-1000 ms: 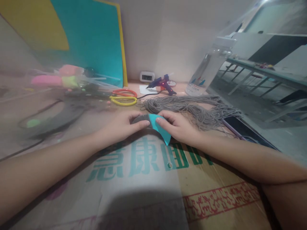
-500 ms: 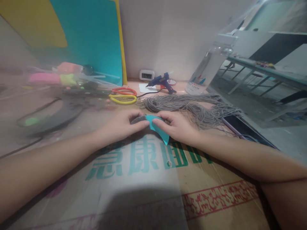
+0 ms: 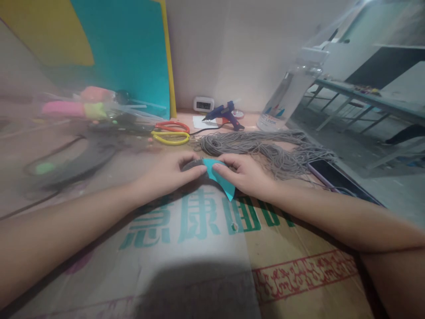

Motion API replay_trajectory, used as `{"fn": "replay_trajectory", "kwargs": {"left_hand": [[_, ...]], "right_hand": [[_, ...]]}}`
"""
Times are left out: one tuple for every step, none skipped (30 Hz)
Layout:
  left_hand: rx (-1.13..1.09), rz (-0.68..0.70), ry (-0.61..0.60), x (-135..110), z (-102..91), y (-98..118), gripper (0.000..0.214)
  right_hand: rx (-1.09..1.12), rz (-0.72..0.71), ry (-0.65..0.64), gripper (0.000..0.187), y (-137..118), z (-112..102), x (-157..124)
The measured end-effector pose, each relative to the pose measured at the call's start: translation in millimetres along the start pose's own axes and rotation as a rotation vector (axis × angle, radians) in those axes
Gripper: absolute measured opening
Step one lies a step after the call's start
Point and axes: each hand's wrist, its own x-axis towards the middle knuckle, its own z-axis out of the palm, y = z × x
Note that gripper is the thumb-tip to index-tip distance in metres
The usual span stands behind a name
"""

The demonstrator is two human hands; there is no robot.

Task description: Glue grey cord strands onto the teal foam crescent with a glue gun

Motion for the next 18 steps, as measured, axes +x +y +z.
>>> {"fn": "replay_trajectory", "kwargs": {"left_hand": [[-0.005,0.005,0.010,0.8,0.0,-0.9,0.033],[-0.015,0.010,0.018,1.5,0.0,-2.0,0.034],[-0.028,0.012,0.021,2.1,0.1,-3.1,0.034],[-0.043,0.015,0.020,2.5,0.3,-4.3,0.035],[-0.059,0.017,0.014,2.7,0.5,-5.3,0.035],[-0.078,0.017,0.011,2.7,0.7,-6.1,0.035],[-0.099,0.016,0.013,2.6,0.9,-6.6,0.035],[-0.122,0.010,0.027,2.4,1.0,-6.7,0.035],[-0.148,-0.004,0.052,2.1,1.0,-6.5,0.036],[-0.179,-0.028,0.081,1.9,1.0,-6.0,0.038],[-0.214,-0.058,0.110,1.8,0.9,-5.5,0.039],[-0.253,-0.090,0.135,1.8,0.9,-5.1,0.039],[-0.293,-0.119,0.154,1.9,0.9,-4.8,0.039],[-0.329,-0.143,0.164,2.1,1.0,-4.9,0.038],[-0.352,-0.157,0.169,2.3,1.0,-5.2,0.037],[-0.357,-0.163,0.175,2.7,1.0,-5.9,0.036],[-0.346,-0.165,0.186,3.0,0.8,-6.8,0.035],[-0.327,-0.166,0.204,3.4,0.5,-7.8,0.035]], "right_hand": [[0.001,0.008,0.007,0.027,0.0,-0.3,0.0],[-0.001,0.014,0.013,0.027,-0.1,-0.6,0.1],[-0.002,0.018,0.017,0.027,-0.1,-0.8,0.3],[-0.002,0.019,0.020,0.027,-0.1,-0.9,0.4],[-0.002,0.017,0.020,0.027,-0.1,-1.0,0.6],[0.000,0.015,0.017,0.027,0.0,-1.0,0.7],[0.004,0.015,0.013,0.027,0.1,-0.9,0.8],[0.011,0.017,0.009,0.027,0.4,-0.8,0.9],[0.020,0.019,0.008,0.027,0.7,-0.6,1.0],[0.030,0.022,0.006,0.027,1.0,-0.5,1.0],[0.039,0.024,0.008,0.027,1.5,-0.5,1.0],[0.045,0.025,0.009,0.027,2.0,-0.5,0.9],[0.046,0.023,0.010,0.027,2.5,-0.6,0.9],[0.045,0.020,0.012,0.027,2.9,-0.8,0.9],[0.043,0.017,0.014,0.027,3.2,-1.0,1.0],[0.041,0.016,0.016,0.027,3.3,-1.2,1.1],[0.040,0.014,0.020,0.026,3.3,-1.4,1.2],[0.042,0.012,0.023,0.026,3.0,-1.4,1.3]]}}
